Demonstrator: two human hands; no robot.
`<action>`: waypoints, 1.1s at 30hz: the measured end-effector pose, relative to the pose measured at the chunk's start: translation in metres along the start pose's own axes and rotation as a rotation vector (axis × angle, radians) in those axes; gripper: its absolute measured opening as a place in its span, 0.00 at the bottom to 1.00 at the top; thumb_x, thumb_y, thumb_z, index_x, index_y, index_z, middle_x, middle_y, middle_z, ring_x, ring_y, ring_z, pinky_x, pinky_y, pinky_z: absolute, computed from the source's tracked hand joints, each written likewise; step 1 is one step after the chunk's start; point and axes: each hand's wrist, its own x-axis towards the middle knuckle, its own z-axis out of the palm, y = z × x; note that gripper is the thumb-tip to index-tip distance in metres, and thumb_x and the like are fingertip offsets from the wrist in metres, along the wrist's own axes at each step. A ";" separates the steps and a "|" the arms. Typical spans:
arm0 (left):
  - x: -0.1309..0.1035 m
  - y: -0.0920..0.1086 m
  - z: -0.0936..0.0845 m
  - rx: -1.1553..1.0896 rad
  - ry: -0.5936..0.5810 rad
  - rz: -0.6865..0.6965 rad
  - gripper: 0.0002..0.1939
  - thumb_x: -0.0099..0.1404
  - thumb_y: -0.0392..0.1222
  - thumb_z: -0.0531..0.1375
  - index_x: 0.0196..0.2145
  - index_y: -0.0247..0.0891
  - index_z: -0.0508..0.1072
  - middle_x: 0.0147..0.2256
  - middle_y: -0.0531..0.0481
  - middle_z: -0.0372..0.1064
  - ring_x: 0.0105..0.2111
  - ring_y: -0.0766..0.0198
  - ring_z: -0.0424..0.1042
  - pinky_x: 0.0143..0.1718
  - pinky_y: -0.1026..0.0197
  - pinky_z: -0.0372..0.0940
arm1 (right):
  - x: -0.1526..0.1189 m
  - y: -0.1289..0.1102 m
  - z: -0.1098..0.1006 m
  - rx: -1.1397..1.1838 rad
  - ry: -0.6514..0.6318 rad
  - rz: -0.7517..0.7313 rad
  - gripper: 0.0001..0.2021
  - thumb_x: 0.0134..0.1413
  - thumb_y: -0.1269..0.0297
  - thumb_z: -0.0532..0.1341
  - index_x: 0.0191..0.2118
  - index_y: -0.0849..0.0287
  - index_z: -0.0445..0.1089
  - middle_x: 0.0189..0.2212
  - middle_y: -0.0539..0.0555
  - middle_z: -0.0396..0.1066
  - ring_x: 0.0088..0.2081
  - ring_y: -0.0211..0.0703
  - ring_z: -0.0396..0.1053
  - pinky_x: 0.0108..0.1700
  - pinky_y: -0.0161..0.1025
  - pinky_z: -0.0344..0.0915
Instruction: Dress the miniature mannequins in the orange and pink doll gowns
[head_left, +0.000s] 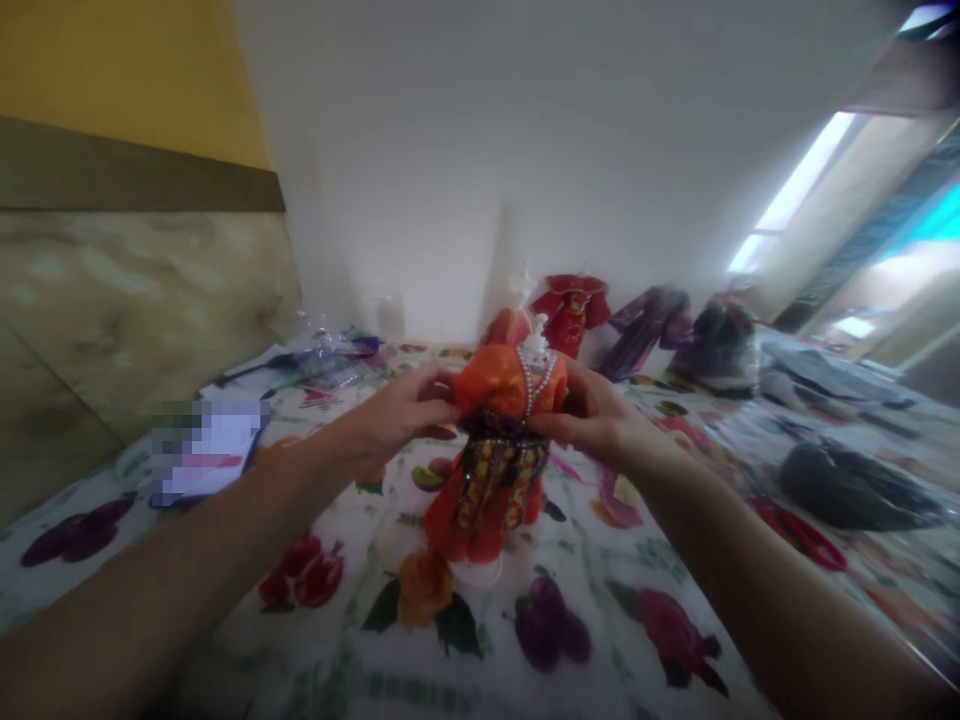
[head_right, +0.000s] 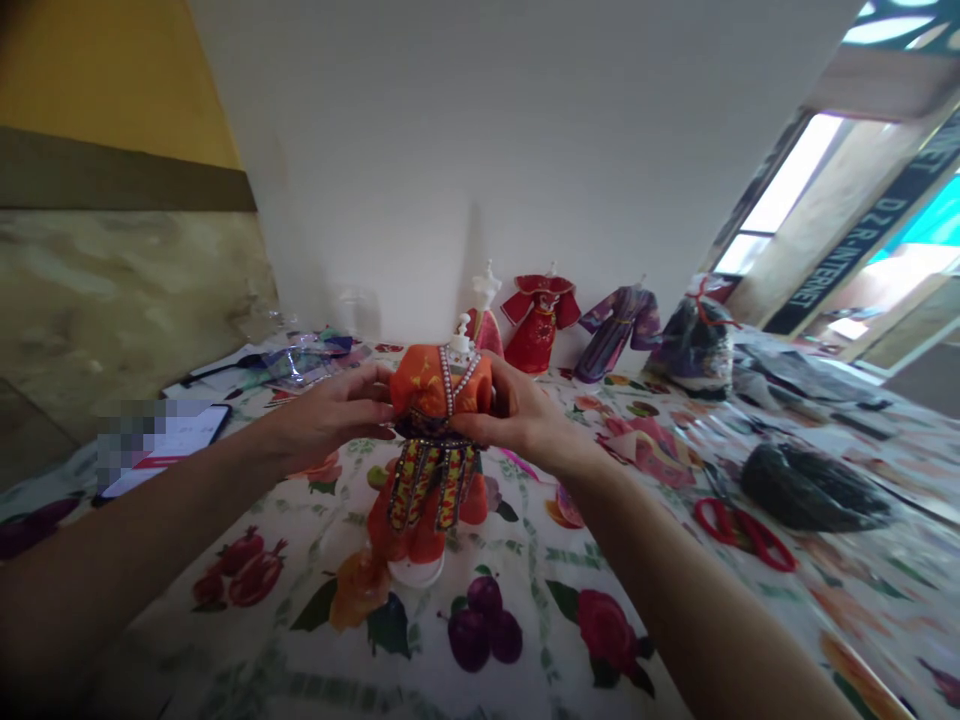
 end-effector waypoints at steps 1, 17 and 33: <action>0.000 -0.002 0.001 0.004 0.001 -0.013 0.16 0.56 0.35 0.65 0.43 0.39 0.71 0.37 0.50 0.73 0.38 0.61 0.71 0.38 0.59 0.61 | 0.000 0.000 0.000 -0.002 0.002 0.003 0.23 0.48 0.63 0.71 0.50 0.56 0.68 0.43 0.53 0.74 0.42 0.45 0.73 0.45 0.41 0.70; 0.005 0.002 -0.007 0.445 0.255 0.317 0.10 0.59 0.44 0.65 0.35 0.35 0.74 0.30 0.49 0.73 0.25 0.67 0.67 0.24 0.65 0.59 | -0.001 -0.001 0.000 -0.032 0.003 0.001 0.25 0.48 0.64 0.71 0.53 0.55 0.68 0.45 0.55 0.75 0.45 0.46 0.73 0.47 0.42 0.71; 0.003 -0.018 0.008 0.003 0.094 -0.081 0.23 0.66 0.55 0.57 0.20 0.38 0.66 0.12 0.57 0.56 0.11 0.73 0.51 0.13 0.66 0.41 | -0.002 0.001 -0.002 -0.024 0.018 0.002 0.25 0.48 0.63 0.71 0.52 0.57 0.68 0.44 0.55 0.75 0.43 0.45 0.74 0.46 0.42 0.71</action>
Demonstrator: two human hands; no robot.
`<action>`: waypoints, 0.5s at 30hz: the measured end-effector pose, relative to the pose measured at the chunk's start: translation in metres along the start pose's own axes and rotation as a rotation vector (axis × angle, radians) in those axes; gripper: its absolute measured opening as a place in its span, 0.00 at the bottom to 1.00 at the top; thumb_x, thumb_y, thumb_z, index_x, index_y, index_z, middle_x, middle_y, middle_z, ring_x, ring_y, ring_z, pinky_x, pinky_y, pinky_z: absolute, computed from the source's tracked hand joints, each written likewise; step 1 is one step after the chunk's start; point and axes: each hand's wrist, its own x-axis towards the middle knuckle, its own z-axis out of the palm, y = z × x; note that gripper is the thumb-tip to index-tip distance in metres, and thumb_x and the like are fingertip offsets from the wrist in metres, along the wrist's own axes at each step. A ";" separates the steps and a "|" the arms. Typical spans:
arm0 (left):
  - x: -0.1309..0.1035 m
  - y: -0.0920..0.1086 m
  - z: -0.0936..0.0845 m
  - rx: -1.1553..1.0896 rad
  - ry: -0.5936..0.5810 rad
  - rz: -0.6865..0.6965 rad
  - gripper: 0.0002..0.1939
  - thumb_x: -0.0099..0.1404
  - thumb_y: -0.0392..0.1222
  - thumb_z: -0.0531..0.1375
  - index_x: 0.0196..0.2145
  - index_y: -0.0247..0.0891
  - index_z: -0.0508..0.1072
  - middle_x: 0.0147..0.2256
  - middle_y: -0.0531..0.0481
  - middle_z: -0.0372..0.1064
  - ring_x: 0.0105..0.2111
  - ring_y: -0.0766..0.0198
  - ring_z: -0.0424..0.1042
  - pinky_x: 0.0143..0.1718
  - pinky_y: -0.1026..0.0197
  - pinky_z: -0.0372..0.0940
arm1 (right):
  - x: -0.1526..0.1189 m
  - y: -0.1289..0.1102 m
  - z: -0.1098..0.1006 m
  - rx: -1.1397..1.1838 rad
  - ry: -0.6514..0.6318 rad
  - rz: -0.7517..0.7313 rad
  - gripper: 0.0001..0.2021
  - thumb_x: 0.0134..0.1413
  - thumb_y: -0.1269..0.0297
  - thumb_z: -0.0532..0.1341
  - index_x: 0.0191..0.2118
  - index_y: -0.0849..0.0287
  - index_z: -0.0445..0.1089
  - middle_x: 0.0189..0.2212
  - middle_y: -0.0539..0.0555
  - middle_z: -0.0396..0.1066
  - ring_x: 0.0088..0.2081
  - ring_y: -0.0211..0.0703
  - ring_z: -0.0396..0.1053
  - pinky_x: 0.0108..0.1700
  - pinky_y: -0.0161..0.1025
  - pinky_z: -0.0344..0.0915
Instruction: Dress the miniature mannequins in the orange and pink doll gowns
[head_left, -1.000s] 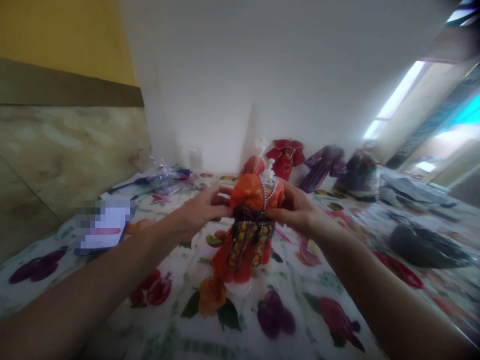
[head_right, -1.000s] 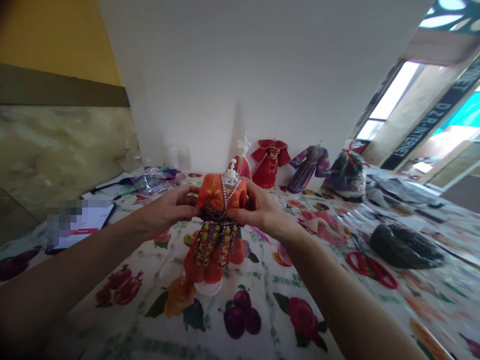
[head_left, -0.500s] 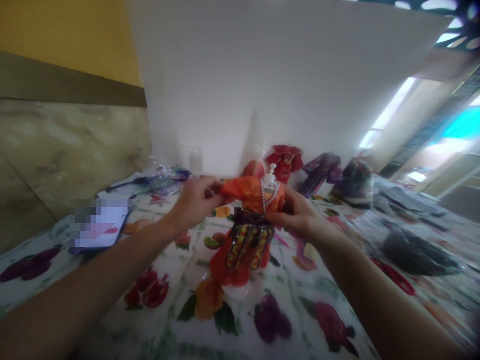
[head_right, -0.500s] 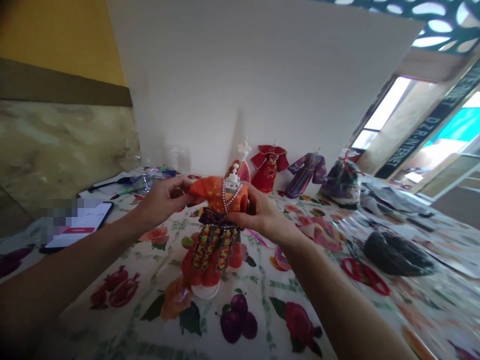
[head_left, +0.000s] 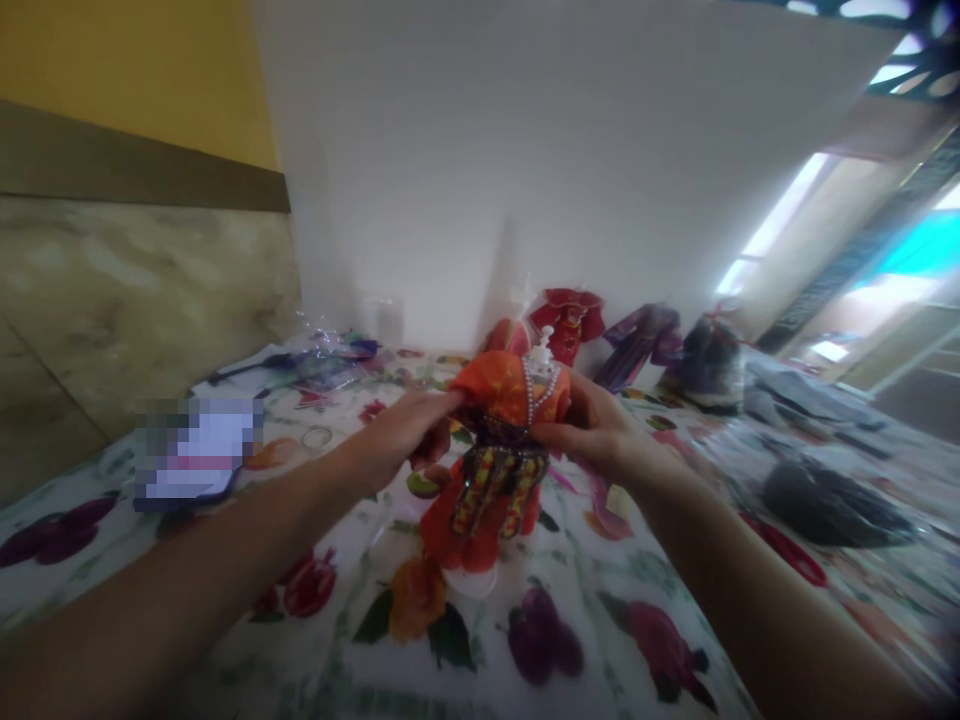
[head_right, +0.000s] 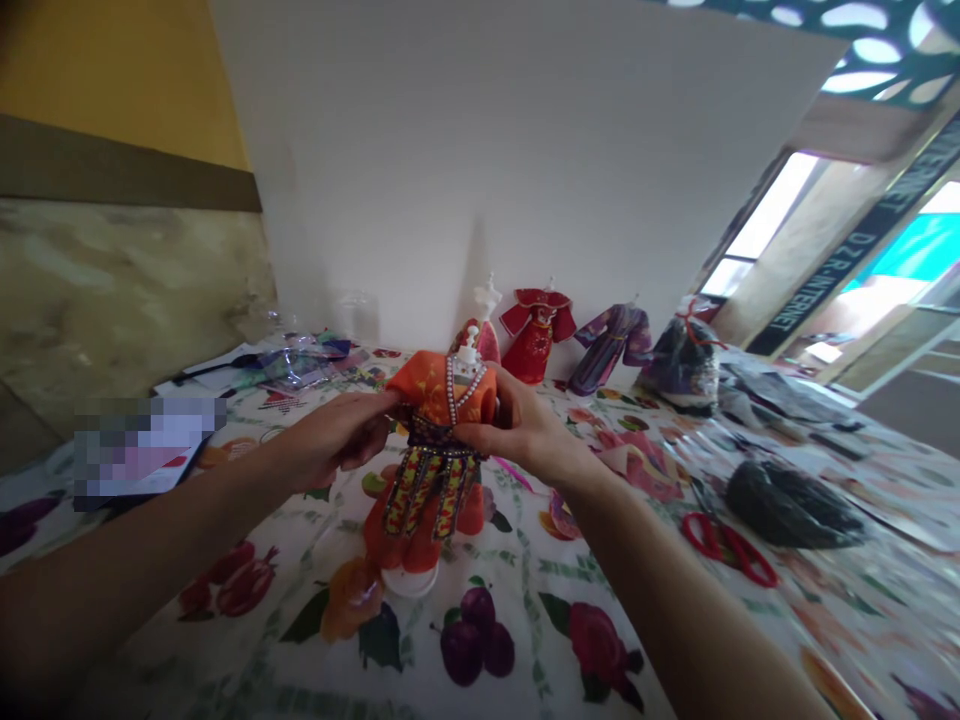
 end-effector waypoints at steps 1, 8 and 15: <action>-0.002 0.000 0.001 -0.065 -0.015 0.012 0.20 0.65 0.52 0.59 0.21 0.38 0.65 0.13 0.58 0.55 0.12 0.73 0.50 0.13 0.66 0.40 | 0.000 0.000 0.000 0.001 -0.001 0.007 0.25 0.48 0.63 0.71 0.52 0.57 0.68 0.43 0.54 0.75 0.43 0.45 0.74 0.46 0.42 0.71; -0.007 -0.003 0.007 -0.295 -0.005 0.082 0.09 0.57 0.34 0.63 0.37 0.39 0.76 0.25 0.56 0.64 0.23 0.72 0.59 0.24 0.68 0.53 | -0.001 -0.006 0.003 -0.005 -0.006 0.022 0.24 0.48 0.61 0.71 0.50 0.56 0.67 0.43 0.55 0.73 0.43 0.46 0.73 0.48 0.44 0.71; -0.007 -0.005 0.014 -0.382 -0.108 0.071 0.16 0.62 0.38 0.61 0.48 0.47 0.73 0.39 0.51 0.72 0.37 0.62 0.72 0.37 0.61 0.64 | 0.000 0.000 0.000 0.035 -0.027 -0.003 0.25 0.49 0.64 0.71 0.53 0.56 0.65 0.45 0.55 0.74 0.44 0.46 0.73 0.48 0.44 0.70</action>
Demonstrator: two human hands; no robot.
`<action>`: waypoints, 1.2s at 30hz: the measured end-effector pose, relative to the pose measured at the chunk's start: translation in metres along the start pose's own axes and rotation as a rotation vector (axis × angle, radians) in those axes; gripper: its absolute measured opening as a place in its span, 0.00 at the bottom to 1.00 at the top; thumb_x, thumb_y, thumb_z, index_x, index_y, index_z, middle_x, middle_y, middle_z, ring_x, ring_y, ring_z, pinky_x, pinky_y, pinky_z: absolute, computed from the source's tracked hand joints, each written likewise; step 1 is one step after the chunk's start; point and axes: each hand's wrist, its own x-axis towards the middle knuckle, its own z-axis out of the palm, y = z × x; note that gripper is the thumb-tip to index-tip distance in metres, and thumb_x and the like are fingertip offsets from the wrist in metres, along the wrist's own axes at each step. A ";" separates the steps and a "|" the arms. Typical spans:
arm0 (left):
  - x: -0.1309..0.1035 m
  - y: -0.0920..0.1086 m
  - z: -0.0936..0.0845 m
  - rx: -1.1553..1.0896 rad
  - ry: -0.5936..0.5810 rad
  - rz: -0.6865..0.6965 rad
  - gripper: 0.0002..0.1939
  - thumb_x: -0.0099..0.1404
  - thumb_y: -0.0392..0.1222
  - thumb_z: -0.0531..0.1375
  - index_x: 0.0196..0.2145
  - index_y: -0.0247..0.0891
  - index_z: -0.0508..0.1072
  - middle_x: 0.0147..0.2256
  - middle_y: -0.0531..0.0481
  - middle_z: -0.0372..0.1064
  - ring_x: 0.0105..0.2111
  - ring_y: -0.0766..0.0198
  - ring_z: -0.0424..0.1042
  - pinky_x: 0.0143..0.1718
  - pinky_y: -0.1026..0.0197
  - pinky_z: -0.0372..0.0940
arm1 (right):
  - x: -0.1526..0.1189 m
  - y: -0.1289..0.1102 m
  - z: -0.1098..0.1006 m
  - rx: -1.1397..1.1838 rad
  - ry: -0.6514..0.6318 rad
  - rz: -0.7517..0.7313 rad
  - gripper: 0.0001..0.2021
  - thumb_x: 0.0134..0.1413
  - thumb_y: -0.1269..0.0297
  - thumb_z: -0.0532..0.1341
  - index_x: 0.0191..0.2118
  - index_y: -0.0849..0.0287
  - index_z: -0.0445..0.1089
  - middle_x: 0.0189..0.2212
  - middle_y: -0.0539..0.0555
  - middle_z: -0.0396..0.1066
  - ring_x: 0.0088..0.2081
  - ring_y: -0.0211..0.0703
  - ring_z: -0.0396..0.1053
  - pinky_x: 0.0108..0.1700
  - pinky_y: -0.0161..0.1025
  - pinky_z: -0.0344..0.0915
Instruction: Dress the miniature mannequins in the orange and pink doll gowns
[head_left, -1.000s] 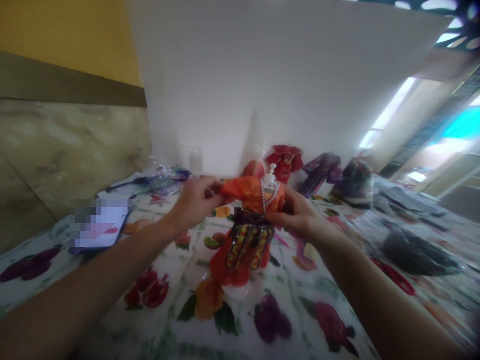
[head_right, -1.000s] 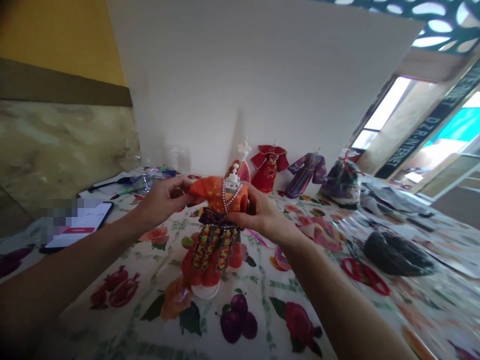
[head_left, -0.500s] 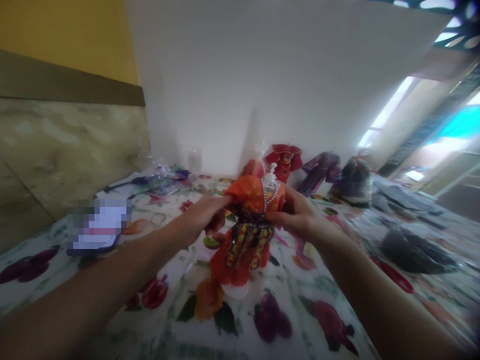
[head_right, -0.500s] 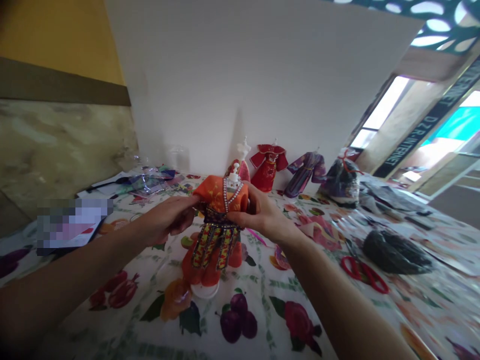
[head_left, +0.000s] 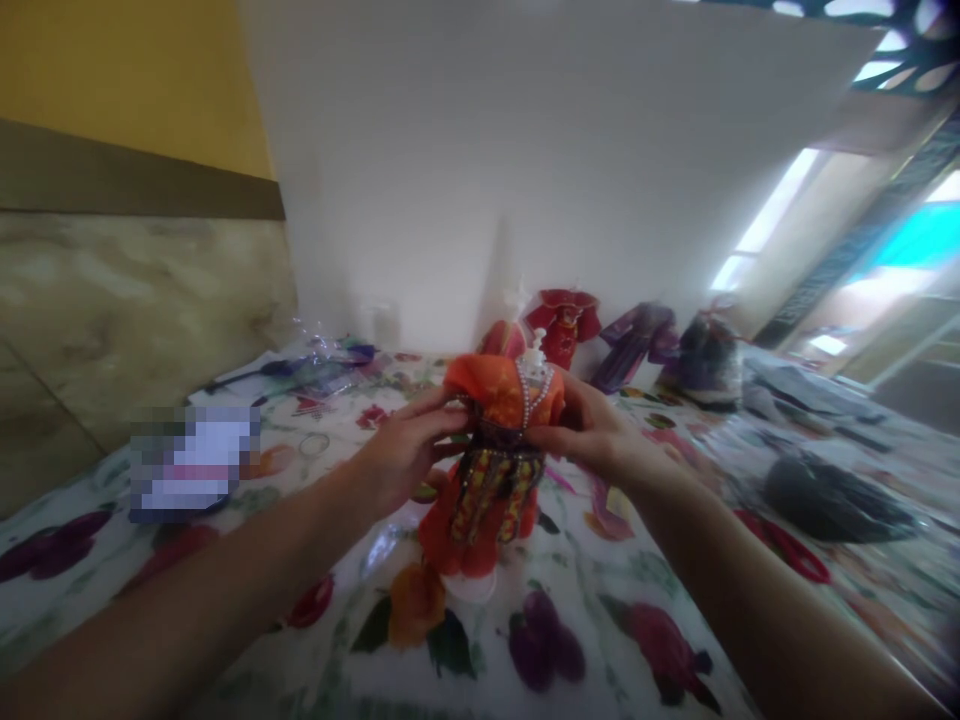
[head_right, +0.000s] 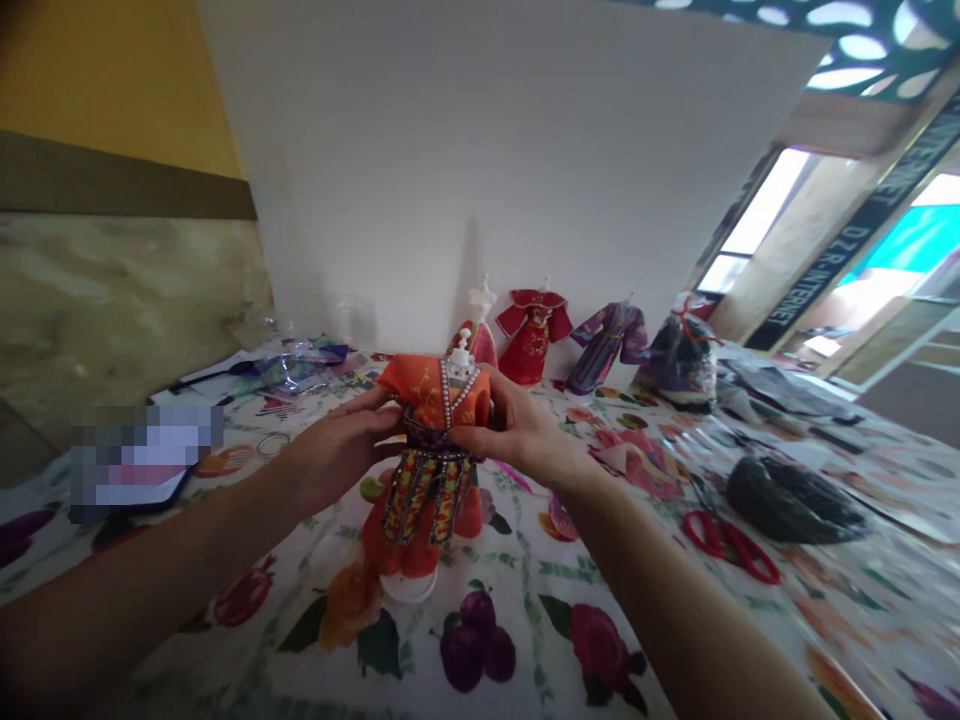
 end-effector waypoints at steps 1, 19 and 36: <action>0.000 -0.001 0.000 -0.015 -0.004 -0.004 0.17 0.62 0.38 0.61 0.48 0.47 0.73 0.40 0.51 0.72 0.37 0.62 0.72 0.36 0.61 0.64 | 0.000 0.000 0.000 0.009 -0.005 -0.008 0.25 0.49 0.64 0.71 0.52 0.56 0.66 0.45 0.55 0.74 0.44 0.46 0.73 0.48 0.43 0.70; 0.011 0.008 -0.005 0.315 0.183 0.311 0.08 0.61 0.38 0.62 0.39 0.40 0.77 0.37 0.51 0.73 0.36 0.64 0.68 0.37 0.62 0.61 | -0.002 -0.003 0.000 -0.064 0.033 0.025 0.26 0.48 0.61 0.71 0.52 0.56 0.67 0.42 0.54 0.74 0.40 0.44 0.73 0.43 0.40 0.71; 0.017 0.005 -0.002 0.271 0.134 0.128 0.19 0.66 0.50 0.57 0.22 0.36 0.71 0.19 0.54 0.60 0.19 0.70 0.57 0.22 0.63 0.49 | -0.002 0.002 -0.002 -0.004 0.023 0.003 0.24 0.48 0.63 0.71 0.52 0.53 0.68 0.44 0.53 0.75 0.42 0.44 0.75 0.44 0.40 0.72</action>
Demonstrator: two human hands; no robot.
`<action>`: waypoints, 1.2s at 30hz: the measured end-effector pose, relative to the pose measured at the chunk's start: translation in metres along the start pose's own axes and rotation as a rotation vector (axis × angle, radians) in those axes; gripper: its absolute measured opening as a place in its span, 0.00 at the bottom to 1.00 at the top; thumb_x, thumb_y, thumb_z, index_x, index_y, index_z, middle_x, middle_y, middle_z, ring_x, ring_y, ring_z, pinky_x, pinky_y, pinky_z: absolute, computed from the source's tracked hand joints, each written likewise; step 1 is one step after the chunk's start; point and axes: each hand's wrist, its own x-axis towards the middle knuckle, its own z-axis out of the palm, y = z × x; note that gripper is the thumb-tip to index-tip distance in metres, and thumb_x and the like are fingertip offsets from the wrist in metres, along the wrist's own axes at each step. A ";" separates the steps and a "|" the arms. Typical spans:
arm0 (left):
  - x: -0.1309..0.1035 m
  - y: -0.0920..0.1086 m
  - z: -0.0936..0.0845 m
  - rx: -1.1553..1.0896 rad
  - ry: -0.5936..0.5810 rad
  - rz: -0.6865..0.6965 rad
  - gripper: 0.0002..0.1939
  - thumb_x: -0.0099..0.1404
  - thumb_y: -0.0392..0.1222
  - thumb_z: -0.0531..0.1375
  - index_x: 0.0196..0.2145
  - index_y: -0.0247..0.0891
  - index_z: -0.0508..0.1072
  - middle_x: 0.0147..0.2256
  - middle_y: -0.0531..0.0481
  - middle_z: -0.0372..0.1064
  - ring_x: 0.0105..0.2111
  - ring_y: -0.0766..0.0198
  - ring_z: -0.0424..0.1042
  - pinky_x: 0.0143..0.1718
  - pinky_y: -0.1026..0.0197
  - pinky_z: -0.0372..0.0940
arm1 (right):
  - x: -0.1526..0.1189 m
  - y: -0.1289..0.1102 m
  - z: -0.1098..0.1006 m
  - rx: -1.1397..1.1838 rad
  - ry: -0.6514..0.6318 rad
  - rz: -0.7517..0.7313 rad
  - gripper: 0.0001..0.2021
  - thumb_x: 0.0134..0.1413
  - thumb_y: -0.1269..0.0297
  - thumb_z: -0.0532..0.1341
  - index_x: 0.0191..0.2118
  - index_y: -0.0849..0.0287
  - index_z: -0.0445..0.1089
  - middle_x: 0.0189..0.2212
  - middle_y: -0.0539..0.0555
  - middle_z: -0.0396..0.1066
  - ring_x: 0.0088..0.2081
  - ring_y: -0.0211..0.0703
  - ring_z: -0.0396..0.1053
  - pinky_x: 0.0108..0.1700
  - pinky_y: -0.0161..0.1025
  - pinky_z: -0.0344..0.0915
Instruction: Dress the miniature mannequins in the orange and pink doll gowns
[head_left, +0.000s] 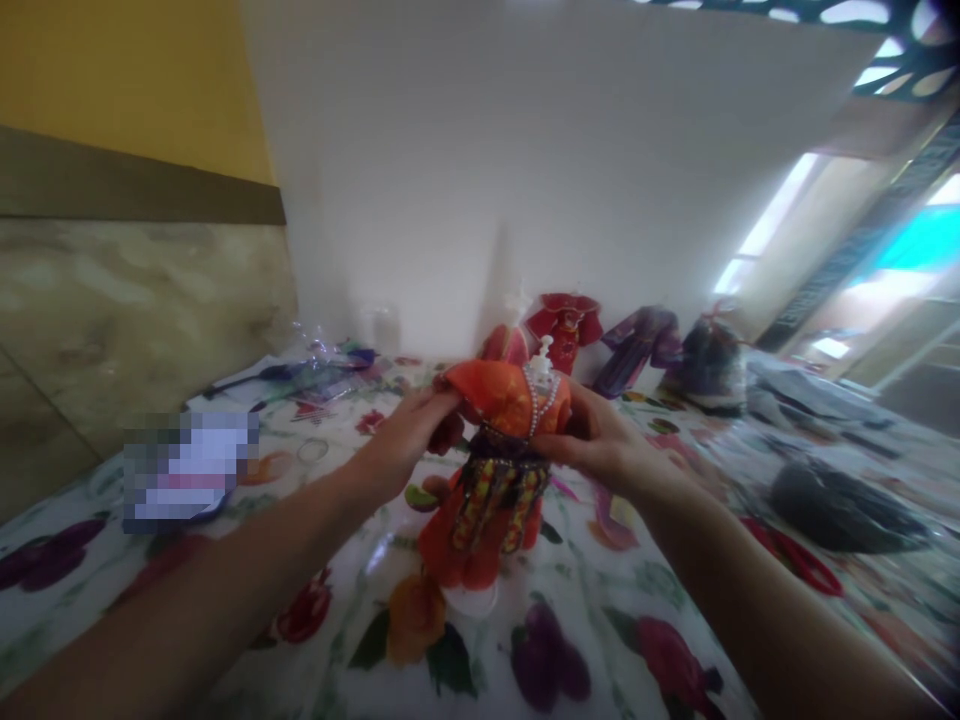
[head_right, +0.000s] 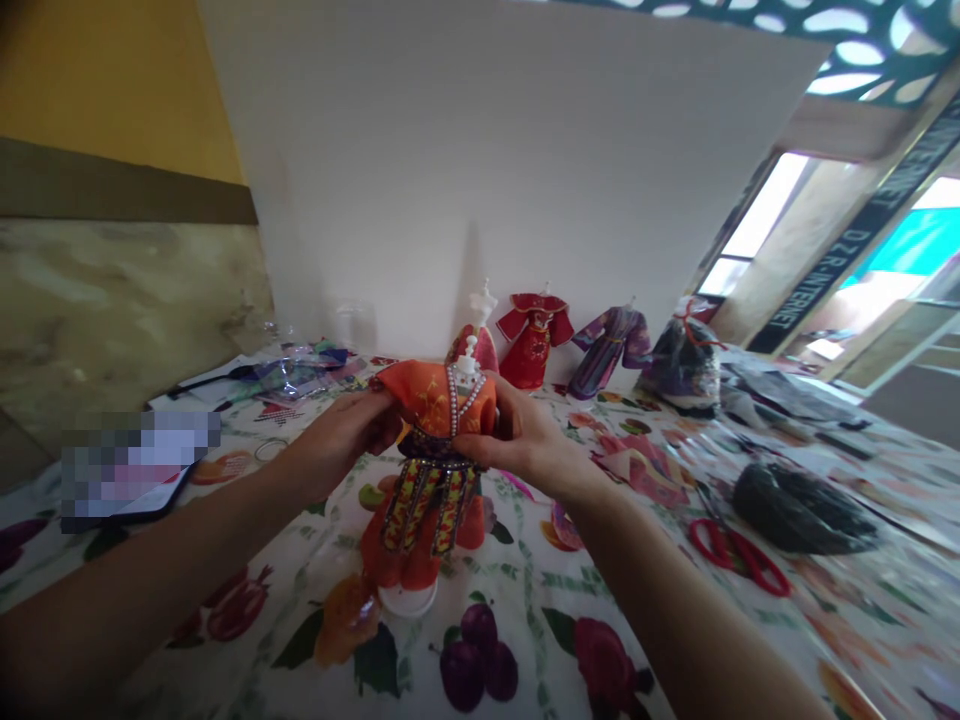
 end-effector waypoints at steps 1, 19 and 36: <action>0.000 0.000 0.000 -0.045 0.000 0.008 0.15 0.64 0.47 0.59 0.23 0.36 0.71 0.20 0.54 0.61 0.21 0.69 0.58 0.24 0.64 0.51 | 0.000 0.000 0.000 -0.002 0.002 0.001 0.24 0.49 0.64 0.71 0.52 0.53 0.68 0.44 0.53 0.75 0.42 0.44 0.75 0.44 0.40 0.72; -0.001 0.003 -0.008 -0.117 -0.207 0.017 0.15 0.51 0.31 0.63 0.38 0.37 0.79 0.35 0.48 0.76 0.38 0.59 0.73 0.42 0.58 0.64 | -0.001 0.002 -0.003 -0.037 0.000 -0.008 0.24 0.50 0.65 0.70 0.53 0.56 0.68 0.44 0.54 0.75 0.42 0.44 0.74 0.44 0.39 0.72; 0.006 0.000 0.003 -0.292 -0.147 0.036 0.16 0.50 0.29 0.67 0.39 0.33 0.79 0.36 0.47 0.78 0.38 0.63 0.74 0.44 0.61 0.66 | 0.000 -0.001 0.000 -0.047 -0.003 -0.038 0.24 0.48 0.65 0.71 0.52 0.57 0.68 0.44 0.54 0.74 0.43 0.43 0.73 0.46 0.39 0.72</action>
